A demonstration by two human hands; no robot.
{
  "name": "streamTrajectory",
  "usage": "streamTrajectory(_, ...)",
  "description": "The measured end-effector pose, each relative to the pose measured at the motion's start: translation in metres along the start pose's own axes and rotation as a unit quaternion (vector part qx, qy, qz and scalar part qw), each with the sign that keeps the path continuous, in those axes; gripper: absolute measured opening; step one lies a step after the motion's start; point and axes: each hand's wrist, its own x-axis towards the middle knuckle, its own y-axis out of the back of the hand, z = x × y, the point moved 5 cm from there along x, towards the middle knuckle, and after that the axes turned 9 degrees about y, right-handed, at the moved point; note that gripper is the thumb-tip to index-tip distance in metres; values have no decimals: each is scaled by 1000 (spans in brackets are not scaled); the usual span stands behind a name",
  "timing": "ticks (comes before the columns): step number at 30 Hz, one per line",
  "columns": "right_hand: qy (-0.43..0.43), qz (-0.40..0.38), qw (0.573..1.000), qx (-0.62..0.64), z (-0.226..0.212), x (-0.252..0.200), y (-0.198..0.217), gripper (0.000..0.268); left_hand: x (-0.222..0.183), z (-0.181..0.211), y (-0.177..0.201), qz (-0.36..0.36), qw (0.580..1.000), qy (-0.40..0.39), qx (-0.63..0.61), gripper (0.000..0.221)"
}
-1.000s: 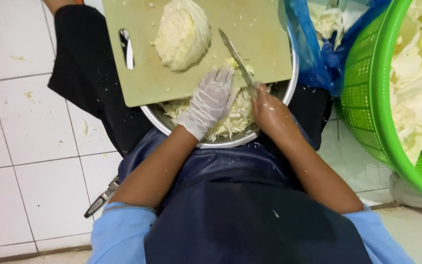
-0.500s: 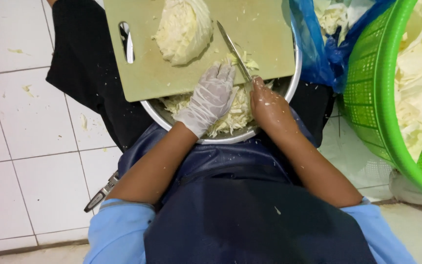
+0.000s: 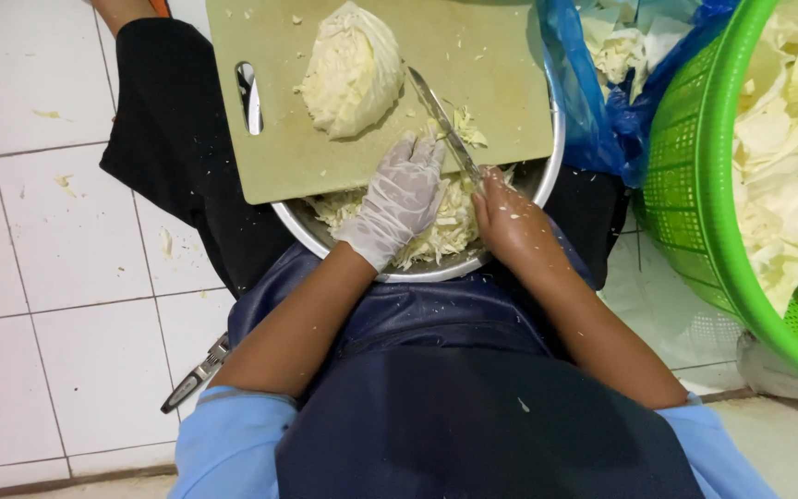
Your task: A person is shredding a head of cabbage using a knife on a cutting board and placing the shredded pieces into a bowl while sitting on the floor.
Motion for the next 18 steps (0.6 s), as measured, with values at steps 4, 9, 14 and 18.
streamTrajectory(4, -1, -3, 999, -48, -7, 9, -13, 43, -3, 2, -2, -11, 1000, 11, 13, 55)
streamTrajectory(9, -63, -13, 984, 169, 17, 4, -13, 55, 3, -6, -2, -20, 999, 22, -18, 54)
streamTrajectory(14, -54, 1, 988, 143, -5, -12, 15, 53, 8, -25, -29, -77, 991, 54, -97, 46)
streamTrajectory(18, -51, -14, 994, 97, 0, -9, -2, 51, 6, -26, -24, -83, 989, 60, -103, 41)
